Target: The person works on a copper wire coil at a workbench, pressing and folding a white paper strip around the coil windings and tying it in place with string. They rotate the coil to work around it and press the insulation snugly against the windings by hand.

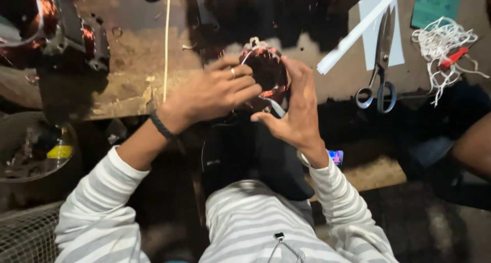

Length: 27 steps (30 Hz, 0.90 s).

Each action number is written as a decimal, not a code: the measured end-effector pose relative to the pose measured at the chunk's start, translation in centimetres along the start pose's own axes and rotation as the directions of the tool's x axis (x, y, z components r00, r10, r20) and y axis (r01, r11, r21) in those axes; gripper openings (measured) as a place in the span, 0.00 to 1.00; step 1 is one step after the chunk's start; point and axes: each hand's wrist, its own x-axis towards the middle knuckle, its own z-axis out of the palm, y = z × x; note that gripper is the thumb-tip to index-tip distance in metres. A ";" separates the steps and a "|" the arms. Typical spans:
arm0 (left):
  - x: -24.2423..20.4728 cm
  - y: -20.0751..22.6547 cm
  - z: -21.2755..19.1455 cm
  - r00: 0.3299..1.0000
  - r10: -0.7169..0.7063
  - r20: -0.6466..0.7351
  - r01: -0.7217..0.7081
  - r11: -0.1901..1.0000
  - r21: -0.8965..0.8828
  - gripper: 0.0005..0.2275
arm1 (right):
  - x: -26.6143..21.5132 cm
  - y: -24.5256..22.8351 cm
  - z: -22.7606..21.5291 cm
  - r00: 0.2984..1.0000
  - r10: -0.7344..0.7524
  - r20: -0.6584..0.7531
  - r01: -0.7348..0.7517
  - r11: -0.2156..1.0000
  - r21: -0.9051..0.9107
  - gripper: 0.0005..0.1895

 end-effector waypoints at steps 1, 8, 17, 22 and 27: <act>-0.2 0.1 0.5 1.000 0.010 -0.023 -0.007 0.992 0.126 0.12 | 0.1 0.0 0.1 1.000 0.001 -0.004 -0.001 1.000 -0.015 0.57; -0.7 0.9 2.9 0.978 -0.007 -0.210 0.054 0.975 0.217 0.06 | -0.3 -0.6 0.7 0.999 0.039 -0.038 -0.039 0.999 -0.008 0.56; 0.3 2.0 0.9 0.976 -0.190 -0.109 0.180 0.979 -0.097 0.12 | -1.5 -0.4 -0.6 0.999 0.003 0.036 -0.004 1.000 0.023 0.56; 1.8 3.1 0.3 0.931 -0.365 -0.016 0.351 0.907 -0.235 0.09 | -2.8 -1.2 -1.6 0.996 -0.008 -0.091 -0.009 0.983 -0.184 0.32; 2.1 2.6 0.2 0.894 -0.431 0.121 0.448 0.860 -0.245 0.11 | -2.5 -0.5 -2.9 0.980 -0.194 -0.049 0.156 0.895 -0.418 0.10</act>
